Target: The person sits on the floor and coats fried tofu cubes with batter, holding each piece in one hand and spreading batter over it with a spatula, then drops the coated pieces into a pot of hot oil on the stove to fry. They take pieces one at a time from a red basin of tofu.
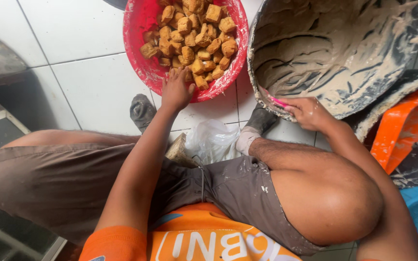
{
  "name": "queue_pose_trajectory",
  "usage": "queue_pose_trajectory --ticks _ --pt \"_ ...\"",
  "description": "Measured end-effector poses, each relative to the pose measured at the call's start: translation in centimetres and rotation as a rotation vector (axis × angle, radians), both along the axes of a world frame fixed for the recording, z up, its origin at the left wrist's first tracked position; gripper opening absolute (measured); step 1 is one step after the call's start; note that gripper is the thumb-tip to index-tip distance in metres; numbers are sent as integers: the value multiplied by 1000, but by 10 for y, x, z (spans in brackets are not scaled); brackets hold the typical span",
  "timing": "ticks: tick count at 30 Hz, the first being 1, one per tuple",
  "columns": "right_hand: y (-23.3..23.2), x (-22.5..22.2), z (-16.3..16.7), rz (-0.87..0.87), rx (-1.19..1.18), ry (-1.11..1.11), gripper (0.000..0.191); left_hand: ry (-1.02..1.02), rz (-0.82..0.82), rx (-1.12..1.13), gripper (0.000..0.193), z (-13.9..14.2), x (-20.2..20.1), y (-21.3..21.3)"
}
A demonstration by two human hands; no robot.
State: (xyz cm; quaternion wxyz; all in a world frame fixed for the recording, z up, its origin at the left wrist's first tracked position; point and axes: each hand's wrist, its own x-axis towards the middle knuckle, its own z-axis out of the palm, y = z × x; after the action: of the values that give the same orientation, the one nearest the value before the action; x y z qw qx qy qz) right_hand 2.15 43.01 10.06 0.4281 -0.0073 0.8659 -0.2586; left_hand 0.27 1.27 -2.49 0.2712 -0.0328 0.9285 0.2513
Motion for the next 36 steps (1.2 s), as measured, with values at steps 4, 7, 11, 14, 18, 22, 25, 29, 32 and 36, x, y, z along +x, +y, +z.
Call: queue_pose_trajectory --ticks 4,7,11,14,18,22,25,29,32,36 --pt "5 33 25 -194 -185 26 40 83 80 121 54 -7 -2 1" --pt "9 48 27 -458 -304 -121 42 160 128 71 34 -13 -1 -2" --pt "19 52 37 -812 -686 -223 39 296 78 -19 21 -13 1 -12" --pt "26 41 69 -943 -897 -172 28 257 136 49 20 -4 1 -16" --pt "28 20 156 -934 -909 59 22 381 253 364 40 19 -13 -4" --pt "1 12 243 -951 -1266 67 10 364 339 597 23 64 -48 38" --pt "-37 24 280 -979 -1258 139 18 443 343 763 27 125 -51 85" --pt "-96 37 277 -809 -862 420 16 317 203 1106 32 229 -19 133" --pt "-116 46 267 -677 -726 496 35 325 127 1222 33 295 17 148" --pt "-102 53 263 -691 -817 515 23 396 -35 1140 30 332 37 136"
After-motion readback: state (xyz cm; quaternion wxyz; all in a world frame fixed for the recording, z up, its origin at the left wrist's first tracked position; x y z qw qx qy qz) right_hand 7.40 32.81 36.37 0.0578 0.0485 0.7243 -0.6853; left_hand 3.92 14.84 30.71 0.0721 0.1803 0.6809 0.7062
